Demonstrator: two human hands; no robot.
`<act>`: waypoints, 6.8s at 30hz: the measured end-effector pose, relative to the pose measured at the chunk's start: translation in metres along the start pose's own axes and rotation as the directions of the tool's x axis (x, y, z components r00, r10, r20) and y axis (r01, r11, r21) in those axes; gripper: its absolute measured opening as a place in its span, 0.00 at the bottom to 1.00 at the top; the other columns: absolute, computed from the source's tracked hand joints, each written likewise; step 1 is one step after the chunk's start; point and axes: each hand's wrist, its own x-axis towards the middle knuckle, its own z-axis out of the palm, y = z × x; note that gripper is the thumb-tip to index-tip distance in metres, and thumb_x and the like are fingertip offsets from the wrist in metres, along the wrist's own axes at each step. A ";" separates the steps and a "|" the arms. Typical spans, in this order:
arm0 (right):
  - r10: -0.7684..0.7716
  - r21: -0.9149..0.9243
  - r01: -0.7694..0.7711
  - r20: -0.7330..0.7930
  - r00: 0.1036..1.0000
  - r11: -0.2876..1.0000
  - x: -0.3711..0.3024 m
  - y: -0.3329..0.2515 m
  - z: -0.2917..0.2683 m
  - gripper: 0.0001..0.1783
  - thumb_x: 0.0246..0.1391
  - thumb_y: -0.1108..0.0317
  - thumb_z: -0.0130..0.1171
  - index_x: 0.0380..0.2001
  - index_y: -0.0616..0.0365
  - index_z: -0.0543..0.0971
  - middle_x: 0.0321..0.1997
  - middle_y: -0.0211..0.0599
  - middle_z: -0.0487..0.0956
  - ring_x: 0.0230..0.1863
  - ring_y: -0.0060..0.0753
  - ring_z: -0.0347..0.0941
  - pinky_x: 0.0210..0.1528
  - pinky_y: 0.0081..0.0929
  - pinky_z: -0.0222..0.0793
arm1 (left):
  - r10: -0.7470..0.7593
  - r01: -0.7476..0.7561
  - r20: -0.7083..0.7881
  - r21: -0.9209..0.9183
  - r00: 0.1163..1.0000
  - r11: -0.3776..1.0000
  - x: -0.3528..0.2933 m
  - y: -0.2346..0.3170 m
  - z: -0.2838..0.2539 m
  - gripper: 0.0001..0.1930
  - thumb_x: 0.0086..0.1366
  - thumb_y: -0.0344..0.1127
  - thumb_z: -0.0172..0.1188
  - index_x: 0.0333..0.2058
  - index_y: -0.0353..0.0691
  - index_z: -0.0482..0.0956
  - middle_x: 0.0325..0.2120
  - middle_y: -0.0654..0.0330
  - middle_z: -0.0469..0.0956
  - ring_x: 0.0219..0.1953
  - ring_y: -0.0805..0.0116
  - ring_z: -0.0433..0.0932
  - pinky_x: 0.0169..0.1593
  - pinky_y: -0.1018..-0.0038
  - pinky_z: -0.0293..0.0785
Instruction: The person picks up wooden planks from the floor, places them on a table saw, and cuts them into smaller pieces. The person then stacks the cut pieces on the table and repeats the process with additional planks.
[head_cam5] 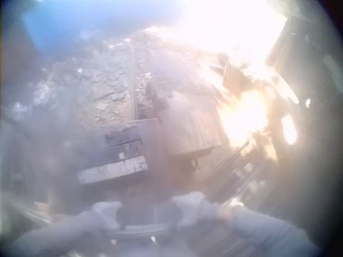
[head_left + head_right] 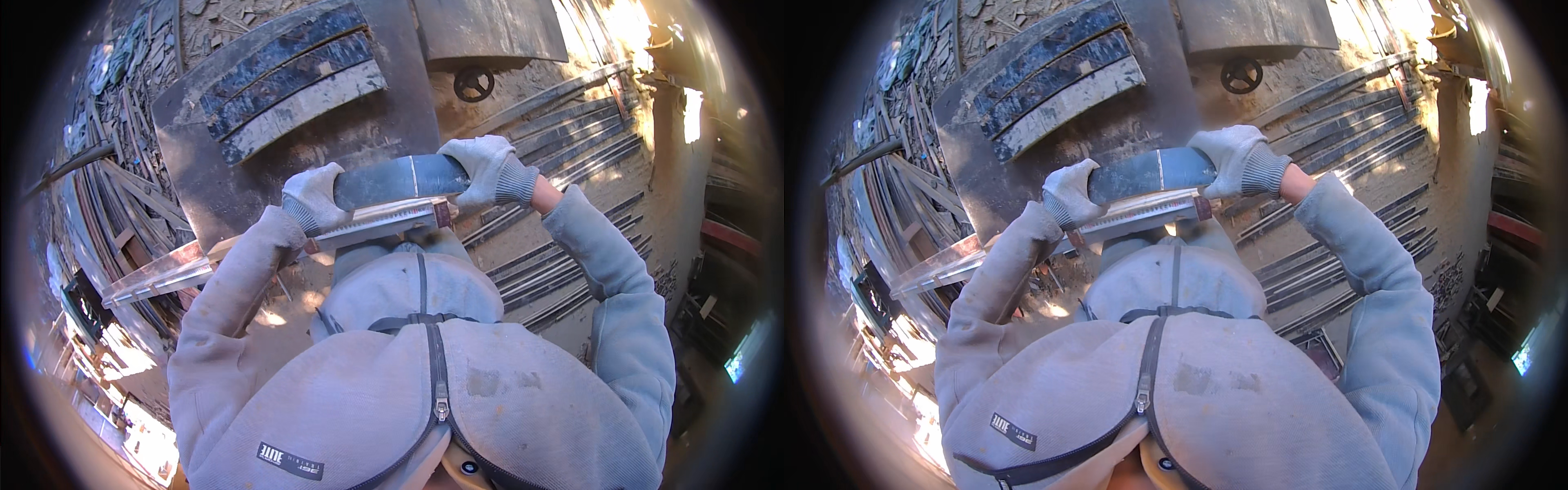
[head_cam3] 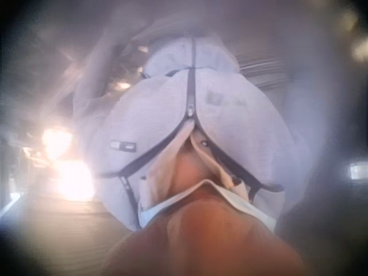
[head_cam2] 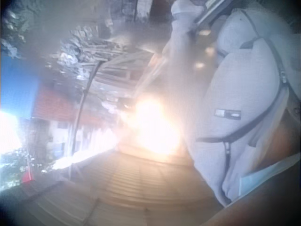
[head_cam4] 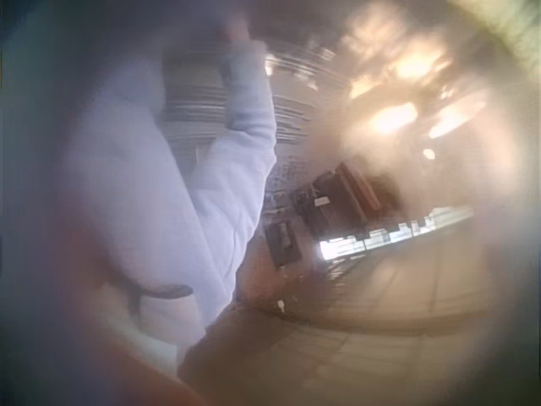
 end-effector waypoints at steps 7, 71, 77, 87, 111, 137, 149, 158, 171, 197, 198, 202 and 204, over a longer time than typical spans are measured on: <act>0.346 0.761 0.041 -0.342 0.874 0.648 -0.026 0.035 0.019 0.35 0.51 0.55 0.78 0.57 0.63 0.78 0.39 0.33 0.81 0.38 0.28 0.80 0.44 0.26 0.77 | -0.266 0.072 -0.028 -0.930 0.964 0.360 0.037 0.052 0.047 0.15 0.59 0.38 0.75 0.43 0.43 0.84 0.25 0.68 0.77 0.24 0.78 0.73 0.29 0.72 0.72; 0.688 0.535 -0.448 -0.432 0.583 0.716 -0.006 0.089 0.176 0.11 0.65 0.62 0.67 0.43 0.57 0.83 0.41 0.46 0.87 0.44 0.51 0.85 0.48 0.44 0.79 | -0.196 0.137 0.070 0.493 0.978 0.859 0.047 0.065 0.146 0.78 0.43 0.79 0.72 0.81 0.39 0.41 0.81 0.48 0.46 0.79 0.33 0.49 0.79 0.43 0.47; 0.676 0.411 -0.540 -0.518 0.524 0.734 -0.018 0.081 0.167 0.16 0.62 0.54 0.67 0.40 0.55 0.81 0.43 0.46 0.84 0.47 0.52 0.82 0.53 0.48 0.77 | -0.241 0.176 0.076 0.481 0.968 0.859 0.053 0.071 0.143 0.73 0.44 0.76 0.74 0.81 0.50 0.44 0.80 0.58 0.52 0.79 0.37 0.51 0.78 0.41 0.50; 0.495 0.853 -0.497 0.366 0.788 0.159 -0.063 0.002 0.234 0.41 0.70 0.29 0.51 0.27 0.58 0.86 0.26 0.36 0.85 0.24 0.31 0.80 0.28 0.35 0.75 | -0.107 0.154 -0.121 0.495 0.987 0.855 0.033 0.068 0.162 0.68 0.41 0.64 0.77 0.79 0.53 0.53 0.73 0.62 0.61 0.74 0.46 0.58 0.73 0.46 0.58; 0.858 0.905 -0.370 0.011 0.513 0.209 -0.024 -0.036 0.313 0.36 0.68 0.37 0.52 0.52 0.63 0.85 0.49 0.58 0.87 0.51 0.52 0.86 0.52 0.46 0.80 | 0.086 0.081 -0.270 0.552 0.959 0.830 -0.006 0.034 0.201 0.69 0.32 0.71 0.82 0.75 0.55 0.63 0.69 0.55 0.68 0.72 0.46 0.65 0.69 0.40 0.65; 0.428 0.136 -0.470 -0.679 0.596 0.872 -0.144 -0.049 0.148 0.46 0.54 0.36 0.69 0.62 0.63 0.75 0.65 0.59 0.76 0.68 0.58 0.71 0.66 0.55 0.67 | 0.303 -0.156 -0.240 0.487 0.922 0.859 0.002 0.107 0.074 0.17 0.52 0.42 0.80 0.42 0.52 0.90 0.45 0.60 0.79 0.51 0.57 0.77 0.56 0.60 0.72; -0.048 -0.526 -0.266 -0.509 0.859 0.808 0.030 0.170 -0.064 0.10 0.61 0.65 0.57 0.44 0.52 0.80 0.43 0.41 0.79 0.50 0.44 0.77 0.52 0.42 0.71 | 0.327 -0.108 -0.528 0.402 0.784 0.909 0.102 0.042 0.105 0.39 0.68 0.54 0.67 0.70 0.39 0.68 0.69 0.46 0.68 0.69 0.43 0.67 0.71 0.46 0.62; -0.337 -0.847 -0.136 -0.346 0.876 0.514 0.285 0.295 -0.114 0.06 0.62 0.67 0.55 0.39 0.53 0.80 0.37 0.40 0.82 0.40 0.43 0.81 0.42 0.40 0.77 | 0.357 -0.108 -0.587 0.415 0.727 0.903 0.158 -0.088 0.206 0.39 0.66 0.58 0.64 0.72 0.49 0.69 0.73 0.56 0.66 0.69 0.54 0.66 0.70 0.52 0.64; 0.548 0.639 -0.095 -0.564 0.617 0.764 0.362 0.233 -0.207 0.44 0.65 0.29 0.59 0.47 0.70 0.82 0.43 0.45 0.86 0.50 0.41 0.82 0.57 0.42 0.74 | 0.320 -0.104 -0.565 0.380 0.760 0.919 0.173 -0.094 0.204 0.36 0.67 0.59 0.62 0.69 0.49 0.73 0.71 0.57 0.68 0.67 0.53 0.67 0.70 0.50 0.61; 0.372 0.387 0.355 0.034 -0.928 0.851 -0.982 -0.072 0.483 0.32 0.67 0.44 0.66 0.58 0.62 0.79 0.52 0.50 0.87 0.49 0.44 0.88 0.49 0.40 0.87 | 0.887 -0.702 -0.359 0.551 0.289 0.452 0.061 0.118 0.326 0.24 0.73 0.55 0.63 0.50 0.38 0.82 0.45 0.50 0.83 0.46 0.53 0.82 0.51 0.57 0.80; 0.429 0.401 0.422 0.077 -0.900 0.813 -0.972 -0.084 0.482 0.30 0.67 0.45 0.66 0.57 0.61 0.80 0.50 0.49 0.87 0.47 0.45 0.88 0.47 0.40 0.87 | 0.886 -0.761 -0.328 0.466 0.326 0.453 0.045 0.123 0.340 0.24 0.74 0.55 0.62 0.51 0.38 0.82 0.45 0.50 0.83 0.46 0.54 0.82 0.51 0.58 0.79; 0.661 0.410 0.660 0.163 -0.732 0.629 -0.834 -0.116 0.544 0.21 0.65 0.51 0.69 0.51 0.54 0.84 0.44 0.44 0.90 0.38 0.43 0.89 0.34 0.41 0.88 | 0.856 -0.860 -0.130 0.034 0.501 0.509 -0.043 0.136 0.380 0.21 0.77 0.52 0.60 0.53 0.39 0.82 0.47 0.49 0.84 0.48 0.57 0.82 0.53 0.59 0.78; 0.804 0.423 0.810 0.254 -0.537 0.407 -0.723 -0.133 0.617 0.17 0.65 0.53 0.70 0.50 0.48 0.83 0.41 0.43 0.89 0.34 0.42 0.89 0.32 0.43 0.87 | 0.757 -0.742 0.017 -0.186 0.653 0.644 -0.091 0.128 0.397 0.20 0.79 0.50 0.59 0.54 0.39 0.82 0.48 0.49 0.84 0.48 0.58 0.82 0.54 0.60 0.78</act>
